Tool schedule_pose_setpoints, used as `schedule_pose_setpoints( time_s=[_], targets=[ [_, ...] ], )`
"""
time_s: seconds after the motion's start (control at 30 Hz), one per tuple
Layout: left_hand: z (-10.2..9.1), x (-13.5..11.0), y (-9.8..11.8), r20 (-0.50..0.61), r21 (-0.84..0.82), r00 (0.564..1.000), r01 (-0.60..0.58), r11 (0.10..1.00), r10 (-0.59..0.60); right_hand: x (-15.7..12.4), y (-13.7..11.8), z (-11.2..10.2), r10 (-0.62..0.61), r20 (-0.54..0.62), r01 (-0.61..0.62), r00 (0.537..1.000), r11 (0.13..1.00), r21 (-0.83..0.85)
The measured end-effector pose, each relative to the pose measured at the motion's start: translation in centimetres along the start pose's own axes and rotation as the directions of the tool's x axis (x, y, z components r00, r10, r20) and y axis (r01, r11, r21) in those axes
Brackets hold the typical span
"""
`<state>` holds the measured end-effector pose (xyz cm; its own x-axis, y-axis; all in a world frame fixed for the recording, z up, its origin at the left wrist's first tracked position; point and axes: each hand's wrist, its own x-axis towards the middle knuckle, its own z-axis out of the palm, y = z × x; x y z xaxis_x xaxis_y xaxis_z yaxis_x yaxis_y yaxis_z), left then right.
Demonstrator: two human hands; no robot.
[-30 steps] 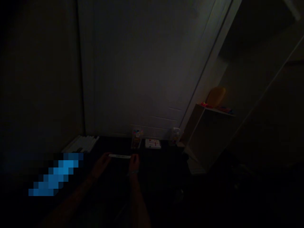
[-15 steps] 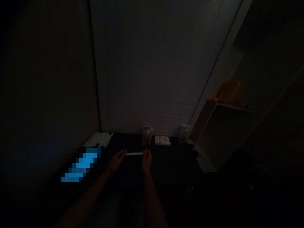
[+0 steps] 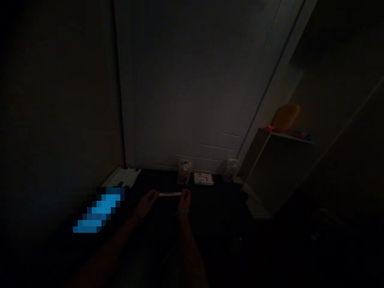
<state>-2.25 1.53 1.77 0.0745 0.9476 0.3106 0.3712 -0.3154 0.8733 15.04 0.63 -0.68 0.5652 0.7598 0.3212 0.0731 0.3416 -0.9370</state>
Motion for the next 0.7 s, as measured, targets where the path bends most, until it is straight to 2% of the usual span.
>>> schedule_pose_setpoints(
  time_s=[0.13,0.5,0.7],
  targets=[
    [0.0,0.1,-0.3,0.008,-0.011,1.0,-0.007,1.0,0.007,0.1,0.4,0.0,-0.001,-0.014,0.0,1.0,1.0,-0.025],
    [0.1,0.5,-1.3,-0.014,0.008,1.0,-0.012,1.0,0.012,-0.2,-0.1,-0.1,-0.048,0.055,0.056,0.997,0.987,-0.153],
    [0.0,0.6,-1.2,0.009,-0.001,1.0,0.007,1.0,-0.007,-0.1,0.2,-0.1,-0.047,0.013,0.048,0.999,0.984,-0.169]
  ],
)
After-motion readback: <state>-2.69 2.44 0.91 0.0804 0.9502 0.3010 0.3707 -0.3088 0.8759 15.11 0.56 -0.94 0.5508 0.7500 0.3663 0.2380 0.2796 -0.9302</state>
